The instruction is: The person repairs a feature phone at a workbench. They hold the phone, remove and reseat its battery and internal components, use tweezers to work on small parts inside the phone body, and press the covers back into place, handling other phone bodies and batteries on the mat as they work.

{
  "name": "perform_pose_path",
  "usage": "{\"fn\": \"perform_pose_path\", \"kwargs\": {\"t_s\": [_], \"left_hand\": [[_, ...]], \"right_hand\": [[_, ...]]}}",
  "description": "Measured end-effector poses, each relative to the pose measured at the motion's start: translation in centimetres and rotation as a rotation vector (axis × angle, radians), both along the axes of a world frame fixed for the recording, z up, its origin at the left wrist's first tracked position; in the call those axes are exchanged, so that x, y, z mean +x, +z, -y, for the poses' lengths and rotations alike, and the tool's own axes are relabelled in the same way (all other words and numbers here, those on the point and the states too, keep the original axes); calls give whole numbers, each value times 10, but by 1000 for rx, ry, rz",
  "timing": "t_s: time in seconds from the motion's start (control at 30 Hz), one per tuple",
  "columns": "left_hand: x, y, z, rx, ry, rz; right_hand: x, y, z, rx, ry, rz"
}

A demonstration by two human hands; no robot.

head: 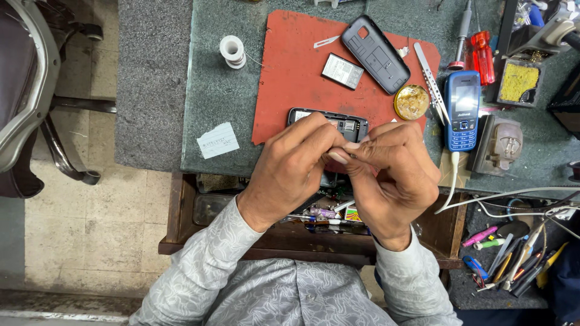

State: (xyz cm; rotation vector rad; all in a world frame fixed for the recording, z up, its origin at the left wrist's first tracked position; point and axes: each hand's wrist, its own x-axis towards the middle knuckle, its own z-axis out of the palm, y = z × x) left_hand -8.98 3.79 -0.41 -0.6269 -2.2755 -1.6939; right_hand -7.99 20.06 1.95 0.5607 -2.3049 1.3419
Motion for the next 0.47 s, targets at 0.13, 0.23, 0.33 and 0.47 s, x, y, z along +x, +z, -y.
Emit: {"fn": "perform_pose_path", "kwargs": {"t_s": [0.13,0.23,0.33,0.47], "left_hand": [[0,0,-1,13,1,21],[0,-2,0,5,14,26],[0,0,-1,31,19,54],[0,-1,-5,35,77,14]], "right_hand": [[1,3,-1,12,-9,43],[0,5,-3,37,13,53],[-3,8,-5,47,60,40],[-5,10,-4,61,111,40]]}}
